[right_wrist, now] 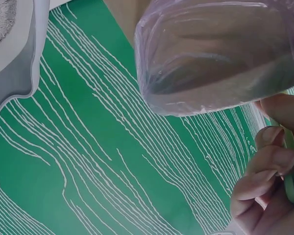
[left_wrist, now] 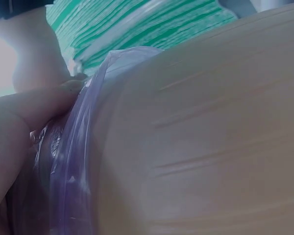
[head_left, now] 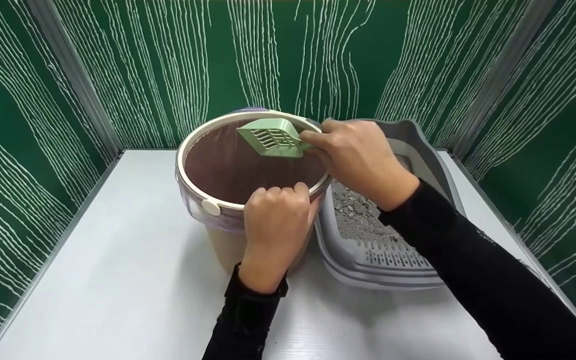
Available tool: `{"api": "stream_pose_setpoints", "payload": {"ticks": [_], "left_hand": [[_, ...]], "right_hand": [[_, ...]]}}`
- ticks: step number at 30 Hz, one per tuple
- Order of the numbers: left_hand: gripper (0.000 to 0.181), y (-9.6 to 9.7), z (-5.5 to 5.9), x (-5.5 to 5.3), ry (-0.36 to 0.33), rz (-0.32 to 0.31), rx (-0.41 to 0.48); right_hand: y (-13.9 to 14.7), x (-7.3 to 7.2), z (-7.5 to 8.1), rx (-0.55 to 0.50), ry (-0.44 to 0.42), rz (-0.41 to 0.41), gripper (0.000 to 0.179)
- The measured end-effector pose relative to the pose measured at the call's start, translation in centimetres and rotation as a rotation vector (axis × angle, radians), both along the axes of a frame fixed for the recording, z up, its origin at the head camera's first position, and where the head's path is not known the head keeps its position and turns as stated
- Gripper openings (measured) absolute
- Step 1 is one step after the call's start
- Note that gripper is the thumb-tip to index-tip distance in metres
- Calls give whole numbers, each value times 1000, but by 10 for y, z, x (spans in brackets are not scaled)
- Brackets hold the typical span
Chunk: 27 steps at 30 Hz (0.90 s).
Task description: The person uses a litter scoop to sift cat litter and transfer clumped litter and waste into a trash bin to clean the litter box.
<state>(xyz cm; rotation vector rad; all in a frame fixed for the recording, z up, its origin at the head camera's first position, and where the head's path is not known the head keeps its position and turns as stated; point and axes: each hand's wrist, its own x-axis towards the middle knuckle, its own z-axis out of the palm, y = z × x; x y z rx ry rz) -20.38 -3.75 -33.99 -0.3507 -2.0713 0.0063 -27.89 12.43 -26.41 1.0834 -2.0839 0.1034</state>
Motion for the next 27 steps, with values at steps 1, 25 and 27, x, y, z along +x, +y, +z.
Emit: {"api": "stream_pose_setpoints", "payload": {"ticks": [1,25,27], "left_hand": [[44,0,0,0,1,0,4],[46,-4,1,1,-20,-28,45],[45,-4,1,2,-22,-30,46]], "right_hand": [[0,0,0,0,-7,0,12],[128,-17,-2,124,-980,-650,42],[132,-13,-8,159,-1016,-654,39]]}}
